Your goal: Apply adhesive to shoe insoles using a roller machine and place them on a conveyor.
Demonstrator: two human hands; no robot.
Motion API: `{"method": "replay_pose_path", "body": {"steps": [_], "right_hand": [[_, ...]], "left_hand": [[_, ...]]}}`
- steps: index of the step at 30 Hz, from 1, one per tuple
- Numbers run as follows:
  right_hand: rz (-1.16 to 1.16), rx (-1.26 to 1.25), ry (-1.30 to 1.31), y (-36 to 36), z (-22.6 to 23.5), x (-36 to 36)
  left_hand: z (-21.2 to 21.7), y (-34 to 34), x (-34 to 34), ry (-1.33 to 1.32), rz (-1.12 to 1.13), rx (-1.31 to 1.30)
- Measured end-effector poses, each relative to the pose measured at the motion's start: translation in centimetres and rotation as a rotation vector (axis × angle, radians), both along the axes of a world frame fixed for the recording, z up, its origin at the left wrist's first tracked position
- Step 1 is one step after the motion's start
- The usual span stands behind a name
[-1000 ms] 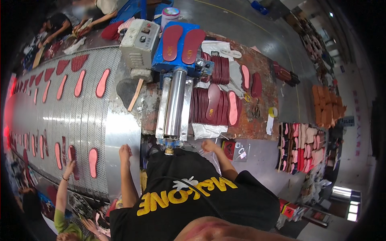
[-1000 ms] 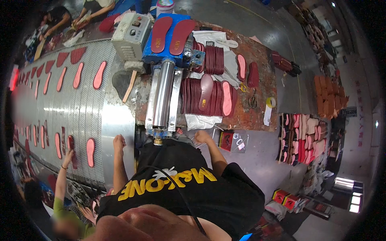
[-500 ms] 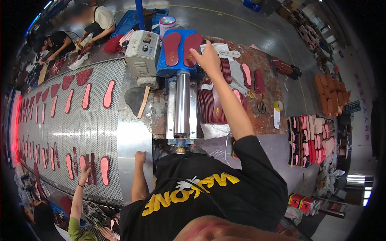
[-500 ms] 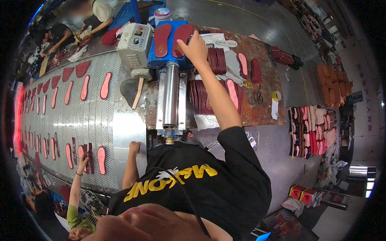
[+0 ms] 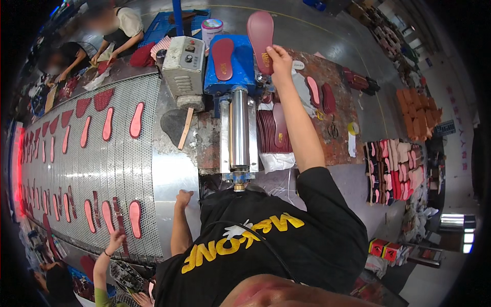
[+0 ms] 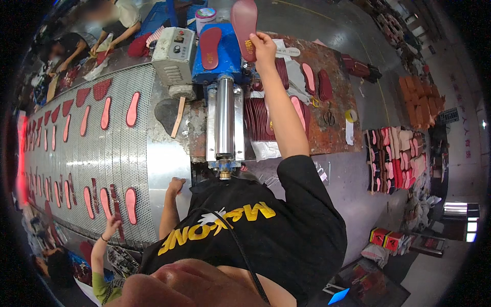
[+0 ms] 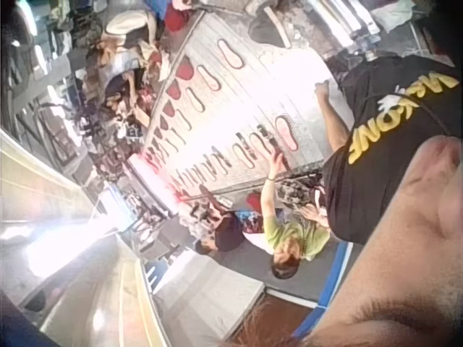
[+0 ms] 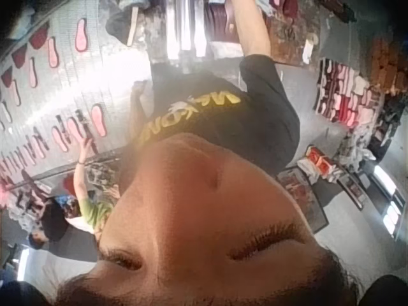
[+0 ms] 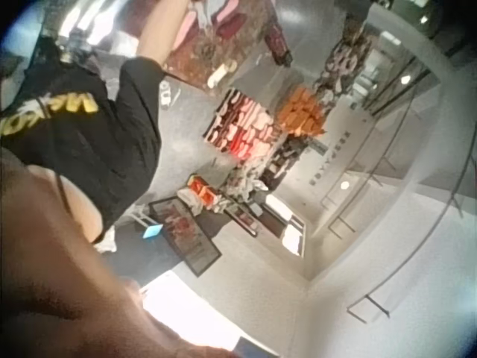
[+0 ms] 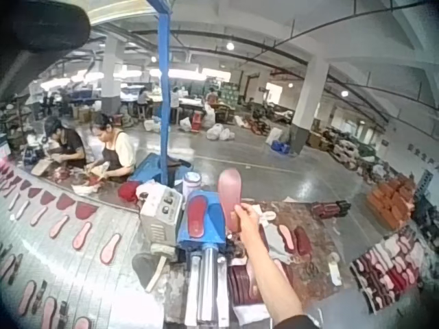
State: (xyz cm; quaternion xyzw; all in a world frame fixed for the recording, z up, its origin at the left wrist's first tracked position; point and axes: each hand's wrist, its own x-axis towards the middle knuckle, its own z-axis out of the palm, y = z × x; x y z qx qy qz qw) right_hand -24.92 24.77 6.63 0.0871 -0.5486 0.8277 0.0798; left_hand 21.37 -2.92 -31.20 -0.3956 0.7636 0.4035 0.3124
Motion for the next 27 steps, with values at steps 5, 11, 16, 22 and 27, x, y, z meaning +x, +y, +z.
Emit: {"method": "replay_pose_path", "body": {"steps": [5, 11, 16, 22, 27], "right_hand": [[0.157, 0.202, -0.029, 10.8, -0.7, 8.1], [0.296, 0.762, -0.436, 21.7, -5.1, 15.9], [0.634, 0.739, -0.254, 15.5, -9.3, 15.0], [0.309, 0.524, -0.115, 10.2, -11.2, 16.9], [0.188, 0.456, -0.539, 15.1, -17.6, 21.3]], "left_hand": [[1.5, -1.1, -0.5, -0.034, 0.011, 0.262], [13.9, -0.5, -7.3, 0.513, -0.071, 0.120], [27.4, 3.8, -17.6, 0.911, -0.535, 0.210], [32.5, 7.3, -20.1, 1.051, -0.902, 0.029], [31.7, 4.2, -18.7, 1.095, -0.932, -0.224]]}}
